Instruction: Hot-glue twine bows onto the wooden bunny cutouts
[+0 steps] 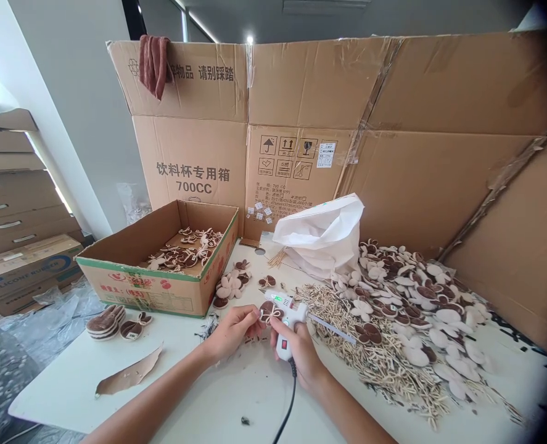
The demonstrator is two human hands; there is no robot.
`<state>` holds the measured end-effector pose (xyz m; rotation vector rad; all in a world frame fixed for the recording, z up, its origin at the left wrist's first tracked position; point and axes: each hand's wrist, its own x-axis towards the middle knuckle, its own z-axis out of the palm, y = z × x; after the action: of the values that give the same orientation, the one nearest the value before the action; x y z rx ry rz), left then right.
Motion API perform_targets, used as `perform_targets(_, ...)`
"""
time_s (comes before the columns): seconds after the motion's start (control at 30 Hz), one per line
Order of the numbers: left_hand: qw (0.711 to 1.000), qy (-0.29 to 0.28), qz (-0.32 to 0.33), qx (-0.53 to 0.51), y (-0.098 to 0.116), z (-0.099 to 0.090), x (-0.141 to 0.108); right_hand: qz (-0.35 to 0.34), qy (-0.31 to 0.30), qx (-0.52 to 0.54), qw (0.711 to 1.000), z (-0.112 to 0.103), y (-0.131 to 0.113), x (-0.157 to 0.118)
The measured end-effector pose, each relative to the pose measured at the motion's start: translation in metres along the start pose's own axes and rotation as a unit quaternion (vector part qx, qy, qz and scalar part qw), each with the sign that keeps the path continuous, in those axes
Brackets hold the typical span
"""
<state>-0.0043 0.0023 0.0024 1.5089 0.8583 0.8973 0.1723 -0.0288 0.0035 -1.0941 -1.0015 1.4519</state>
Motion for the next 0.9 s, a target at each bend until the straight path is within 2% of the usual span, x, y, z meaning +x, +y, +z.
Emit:
perform_targets(0.37,0.991,0.005,0.024,0.134,-0.0012,0.0010,-0.0020,0.007,0.003,-0.009,1.000,-0.0017,0.0040,0.0019)
perform_targets(0.9,0.989,-0.018,0.023,0.144,-0.0010,0.0005,-0.0019,0.007,-0.003,-0.011,1.000,0.0003,0.0038,0.0016)
